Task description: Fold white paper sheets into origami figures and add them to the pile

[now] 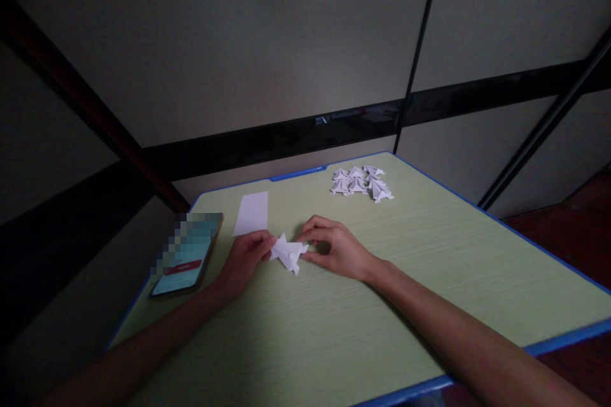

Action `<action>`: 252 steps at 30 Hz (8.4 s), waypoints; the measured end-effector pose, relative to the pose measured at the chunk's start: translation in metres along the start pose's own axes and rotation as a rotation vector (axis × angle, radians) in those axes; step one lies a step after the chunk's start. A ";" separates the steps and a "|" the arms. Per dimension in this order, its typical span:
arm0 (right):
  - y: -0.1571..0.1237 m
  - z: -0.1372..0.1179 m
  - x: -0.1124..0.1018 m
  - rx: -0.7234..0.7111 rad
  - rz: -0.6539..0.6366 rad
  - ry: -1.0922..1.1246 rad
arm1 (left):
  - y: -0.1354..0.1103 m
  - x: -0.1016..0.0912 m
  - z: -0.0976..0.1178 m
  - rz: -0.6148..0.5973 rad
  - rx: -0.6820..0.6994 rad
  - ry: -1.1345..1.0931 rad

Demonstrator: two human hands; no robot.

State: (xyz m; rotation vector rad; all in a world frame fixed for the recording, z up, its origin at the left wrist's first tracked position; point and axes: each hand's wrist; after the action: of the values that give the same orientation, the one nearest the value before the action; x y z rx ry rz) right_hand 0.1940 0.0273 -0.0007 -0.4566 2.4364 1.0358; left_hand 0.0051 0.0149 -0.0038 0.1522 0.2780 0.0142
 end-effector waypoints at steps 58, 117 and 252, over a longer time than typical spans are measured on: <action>0.002 0.069 -0.069 0.900 0.511 -0.161 | -0.002 0.000 0.004 0.031 -0.037 -0.039; -0.003 -0.017 0.021 0.492 -0.303 0.706 | -0.016 0.009 0.001 -0.464 0.035 -0.333; -0.001 -0.015 0.015 0.549 -0.368 0.841 | -0.017 0.003 0.002 -0.594 0.042 -0.342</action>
State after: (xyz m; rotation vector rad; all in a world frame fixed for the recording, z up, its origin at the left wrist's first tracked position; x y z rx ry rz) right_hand 0.1778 0.0137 0.0007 -1.2626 2.9876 -0.0457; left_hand 0.0087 -0.0025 -0.0052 0.1063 -0.0265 -0.6024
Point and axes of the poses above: each hand's wrist, its own y-axis towards the middle knuckle, its own x-axis out of the palm, z = x × y, and after that the axes turned 8 degrees about z, right-handed
